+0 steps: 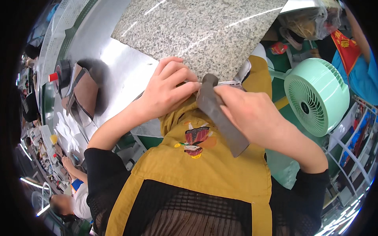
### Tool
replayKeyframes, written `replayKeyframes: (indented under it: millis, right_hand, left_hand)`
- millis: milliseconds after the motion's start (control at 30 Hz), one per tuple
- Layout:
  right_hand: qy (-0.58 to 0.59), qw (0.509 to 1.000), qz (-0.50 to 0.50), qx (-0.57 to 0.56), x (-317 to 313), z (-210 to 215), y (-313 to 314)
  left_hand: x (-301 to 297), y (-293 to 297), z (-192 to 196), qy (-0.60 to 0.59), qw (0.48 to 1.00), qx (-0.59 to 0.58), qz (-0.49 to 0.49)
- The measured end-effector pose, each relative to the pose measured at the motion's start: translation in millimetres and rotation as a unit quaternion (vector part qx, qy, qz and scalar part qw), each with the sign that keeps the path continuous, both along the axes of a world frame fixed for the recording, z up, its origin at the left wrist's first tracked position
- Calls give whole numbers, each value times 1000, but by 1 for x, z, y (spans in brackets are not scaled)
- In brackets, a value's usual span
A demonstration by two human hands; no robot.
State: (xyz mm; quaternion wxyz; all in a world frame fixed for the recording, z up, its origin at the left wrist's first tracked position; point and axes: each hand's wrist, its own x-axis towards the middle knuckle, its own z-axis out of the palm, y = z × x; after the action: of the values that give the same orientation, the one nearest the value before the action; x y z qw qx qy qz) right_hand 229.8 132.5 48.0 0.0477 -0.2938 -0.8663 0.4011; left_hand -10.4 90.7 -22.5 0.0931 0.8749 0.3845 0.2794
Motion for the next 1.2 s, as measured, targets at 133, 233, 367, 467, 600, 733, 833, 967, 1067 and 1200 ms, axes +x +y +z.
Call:
replayKeyframes:
  millis: [133,233,367,467,600,733,833,967,1067,1200]
  right_hand:
    - [29,983,-62,-169,1,12,13]
    - [67,977,-117,-167,18,7,11]
    - [75,970,-170,-156,30,11,15]
    - [81,964,-216,-135,44,7,11]
    - [41,941,-245,-228,55,15,19]
    - [61,962,-193,-184,43,18,14]
    - [54,978,-123,-159,34,17,16]
    - [21,989,-80,-123,30,16,15]
    - [43,986,-94,-130,28,16,15]
    - [10,998,-21,-59,25,16,17]
  left_hand:
    - [4,4,13,-24,994,-97,40]
    - [12,1,21,35,989,-125,72]
    - [21,6,40,-4,966,-256,34]
    - [29,11,49,-84,922,-379,19]
    - [51,19,37,-153,907,-390,29]
    - [44,22,32,-61,937,-334,80]
    - [41,15,33,-2,963,-251,101]
    - [34,1,22,65,988,-115,85]
    - [27,9,13,63,997,51,17]
    - [23,13,4,41,996,79,-22]
